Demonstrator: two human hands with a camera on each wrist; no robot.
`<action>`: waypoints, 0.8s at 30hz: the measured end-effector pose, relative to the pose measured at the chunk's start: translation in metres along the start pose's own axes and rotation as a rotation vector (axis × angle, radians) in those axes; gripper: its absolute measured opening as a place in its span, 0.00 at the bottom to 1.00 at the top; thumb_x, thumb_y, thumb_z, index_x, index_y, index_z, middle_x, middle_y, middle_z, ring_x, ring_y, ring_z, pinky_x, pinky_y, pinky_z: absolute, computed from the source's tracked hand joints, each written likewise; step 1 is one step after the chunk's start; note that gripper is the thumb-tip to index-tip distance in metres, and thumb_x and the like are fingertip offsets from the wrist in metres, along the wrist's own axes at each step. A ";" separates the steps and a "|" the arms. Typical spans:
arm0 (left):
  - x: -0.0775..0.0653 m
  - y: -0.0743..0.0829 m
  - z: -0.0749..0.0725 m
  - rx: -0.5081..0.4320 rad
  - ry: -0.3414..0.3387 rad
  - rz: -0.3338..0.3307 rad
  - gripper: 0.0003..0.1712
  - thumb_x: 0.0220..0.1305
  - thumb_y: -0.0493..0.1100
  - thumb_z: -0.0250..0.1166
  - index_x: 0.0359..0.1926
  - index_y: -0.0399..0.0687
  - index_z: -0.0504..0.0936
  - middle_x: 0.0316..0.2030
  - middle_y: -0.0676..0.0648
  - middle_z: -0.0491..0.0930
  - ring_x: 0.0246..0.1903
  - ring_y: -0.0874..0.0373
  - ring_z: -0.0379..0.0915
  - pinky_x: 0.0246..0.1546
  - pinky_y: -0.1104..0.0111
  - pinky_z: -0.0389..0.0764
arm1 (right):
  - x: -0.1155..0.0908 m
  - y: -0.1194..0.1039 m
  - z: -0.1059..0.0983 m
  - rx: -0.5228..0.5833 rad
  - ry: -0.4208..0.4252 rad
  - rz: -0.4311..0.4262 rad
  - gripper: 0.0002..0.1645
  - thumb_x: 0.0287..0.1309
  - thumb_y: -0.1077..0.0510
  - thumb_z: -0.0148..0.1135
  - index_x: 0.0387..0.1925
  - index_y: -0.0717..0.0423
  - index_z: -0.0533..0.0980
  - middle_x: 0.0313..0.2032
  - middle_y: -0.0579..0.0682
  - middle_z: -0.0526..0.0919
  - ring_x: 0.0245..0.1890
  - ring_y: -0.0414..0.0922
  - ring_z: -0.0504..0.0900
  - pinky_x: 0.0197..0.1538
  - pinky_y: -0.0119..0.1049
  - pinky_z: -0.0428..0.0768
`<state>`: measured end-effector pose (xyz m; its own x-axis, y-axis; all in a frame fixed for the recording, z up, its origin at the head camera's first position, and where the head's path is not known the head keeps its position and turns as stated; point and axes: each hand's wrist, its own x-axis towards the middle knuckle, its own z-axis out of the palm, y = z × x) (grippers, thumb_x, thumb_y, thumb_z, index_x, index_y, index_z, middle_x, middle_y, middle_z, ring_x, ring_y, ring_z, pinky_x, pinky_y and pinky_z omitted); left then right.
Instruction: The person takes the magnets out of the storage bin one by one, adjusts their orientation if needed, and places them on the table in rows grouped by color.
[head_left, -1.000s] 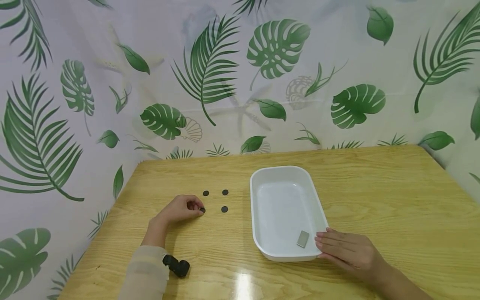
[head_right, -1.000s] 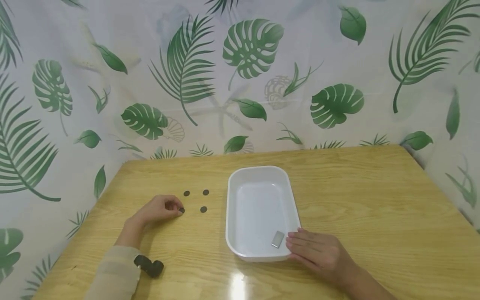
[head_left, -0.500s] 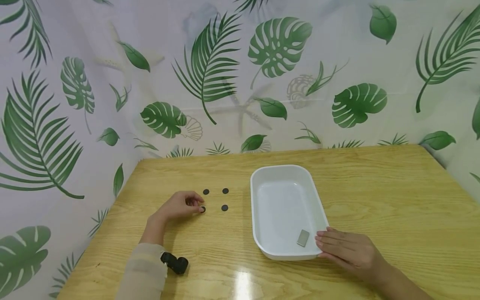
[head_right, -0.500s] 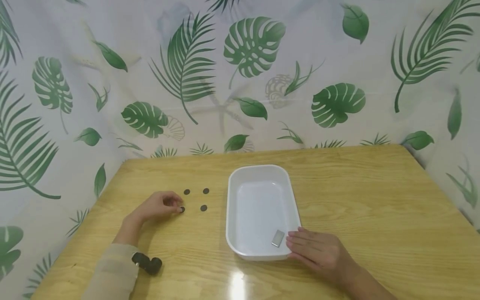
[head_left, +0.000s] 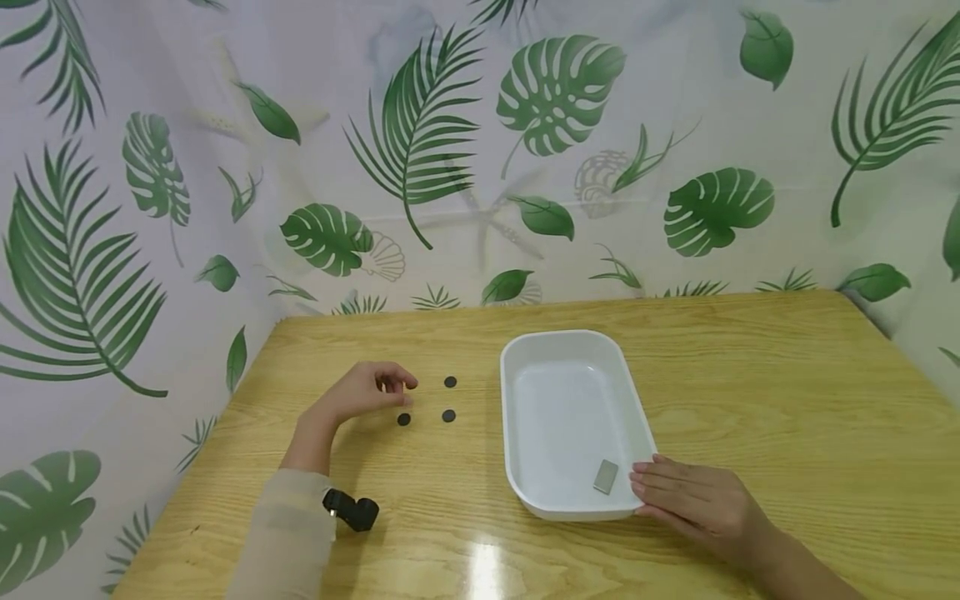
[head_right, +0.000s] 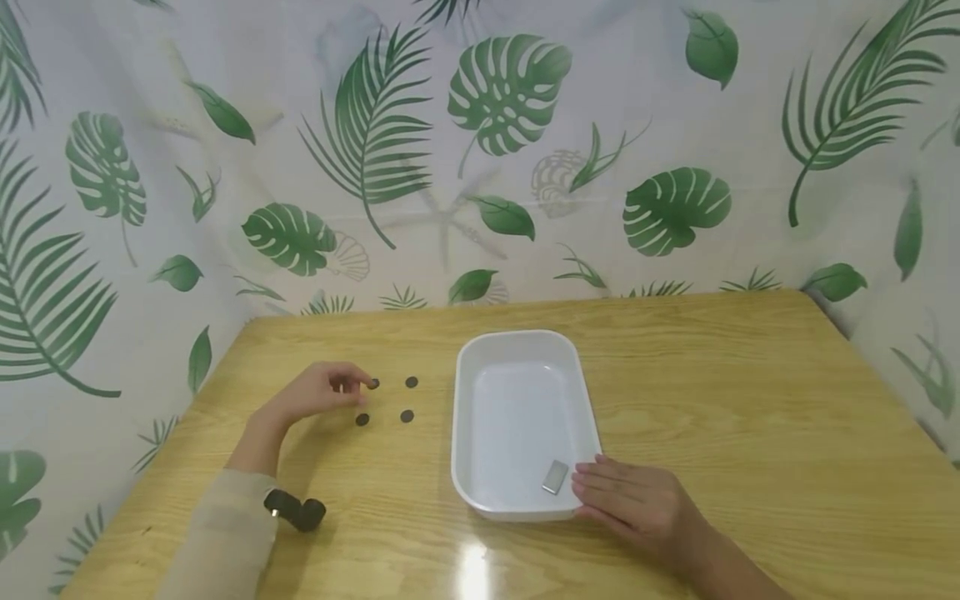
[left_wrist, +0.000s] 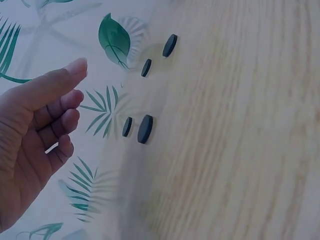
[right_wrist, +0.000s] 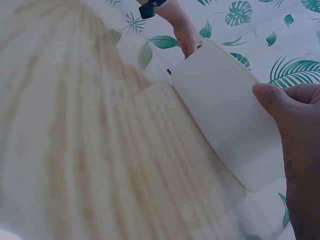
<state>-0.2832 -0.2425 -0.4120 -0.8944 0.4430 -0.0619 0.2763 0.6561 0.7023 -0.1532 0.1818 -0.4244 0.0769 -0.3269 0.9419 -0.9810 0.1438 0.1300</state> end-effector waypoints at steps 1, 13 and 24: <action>0.001 0.002 -0.001 0.000 0.000 0.006 0.17 0.56 0.40 0.69 0.46 0.39 0.82 0.29 0.50 0.77 0.29 0.56 0.69 0.30 0.67 0.71 | 0.000 0.000 0.000 0.000 0.001 -0.001 0.12 0.56 0.61 0.65 0.28 0.69 0.84 0.26 0.61 0.85 0.41 0.47 0.86 0.48 0.34 0.79; 0.013 0.048 -0.017 -0.013 -0.089 0.085 0.13 0.57 0.41 0.69 0.43 0.40 0.84 0.29 0.49 0.78 0.29 0.54 0.70 0.32 0.65 0.73 | 0.001 -0.001 0.001 -0.011 0.002 0.004 0.12 0.57 0.60 0.65 0.27 0.69 0.84 0.26 0.61 0.85 0.39 0.47 0.86 0.48 0.34 0.79; 0.043 0.072 -0.012 -0.043 -0.096 0.156 0.11 0.57 0.44 0.69 0.42 0.48 0.84 0.31 0.49 0.78 0.31 0.53 0.72 0.31 0.66 0.74 | 0.001 0.000 0.002 -0.018 0.009 -0.008 0.12 0.56 0.60 0.65 0.27 0.68 0.84 0.25 0.60 0.85 0.39 0.46 0.86 0.48 0.34 0.79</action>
<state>-0.3061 -0.1836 -0.3554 -0.8038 0.5946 -0.0156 0.3916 0.5488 0.7385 -0.1536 0.1798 -0.4239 0.0870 -0.3195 0.9436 -0.9769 0.1583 0.1436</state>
